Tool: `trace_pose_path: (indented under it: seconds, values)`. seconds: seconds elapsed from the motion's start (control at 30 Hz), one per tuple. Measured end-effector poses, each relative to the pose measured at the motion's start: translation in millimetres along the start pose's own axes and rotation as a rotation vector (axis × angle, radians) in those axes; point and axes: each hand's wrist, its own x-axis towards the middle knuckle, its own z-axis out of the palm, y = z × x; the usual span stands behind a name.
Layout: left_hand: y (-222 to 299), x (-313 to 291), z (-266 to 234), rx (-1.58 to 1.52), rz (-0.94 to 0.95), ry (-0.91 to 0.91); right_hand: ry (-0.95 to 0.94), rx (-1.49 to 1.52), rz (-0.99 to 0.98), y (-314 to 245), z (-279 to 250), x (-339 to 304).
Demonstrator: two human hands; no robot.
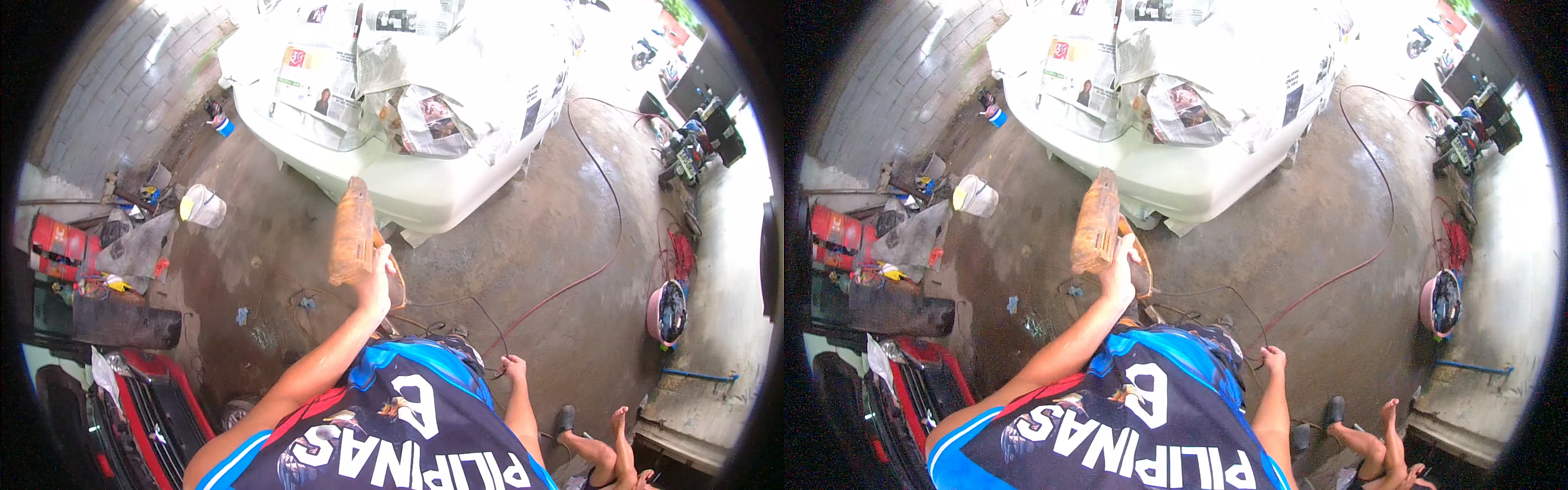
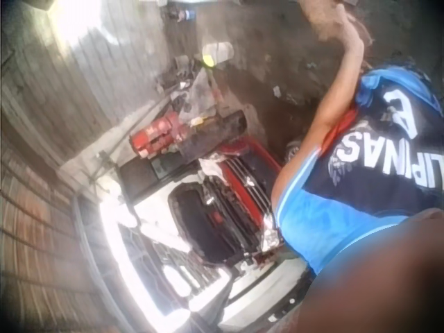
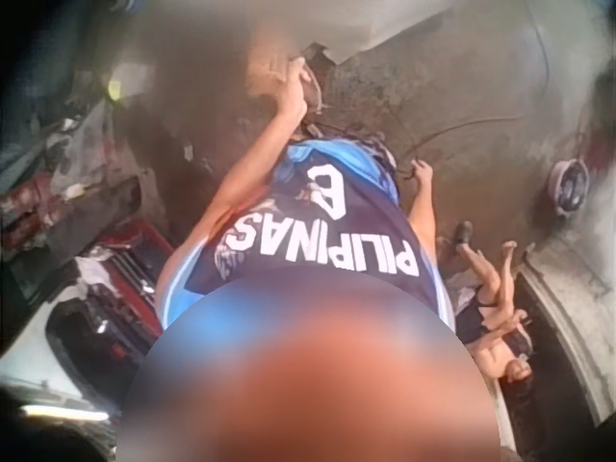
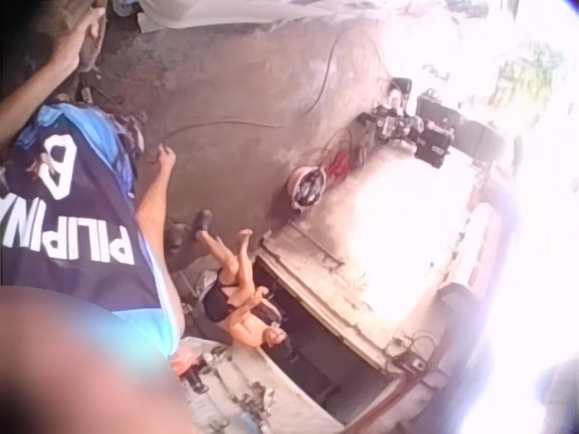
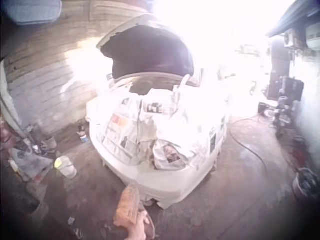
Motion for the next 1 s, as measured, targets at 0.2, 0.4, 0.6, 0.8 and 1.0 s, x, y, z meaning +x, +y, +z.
trace_pose_path:
  seconds: [0.2,0.4,0.6,0.8,1.0]
  values:
    - [8,-3,-20,0.366,-0.208,-0.495,-0.034,0.060,0.170,-9,64,-54]
    - [22,15,-59,0.735,0.507,-0.657,-0.162,-0.229,0.011,-48,90,-83]
    - [50,100,-132,0.016,-0.193,-0.038,-0.130,-0.048,-0.042,-49,92,-95]
    - [54,90,-140,-0.048,-0.181,-0.083,-0.139,-0.157,-0.029,-25,84,-119]
    - [39,26,-131,0.156,-0.173,-0.582,-0.165,-0.249,0.068,-24,67,-121]
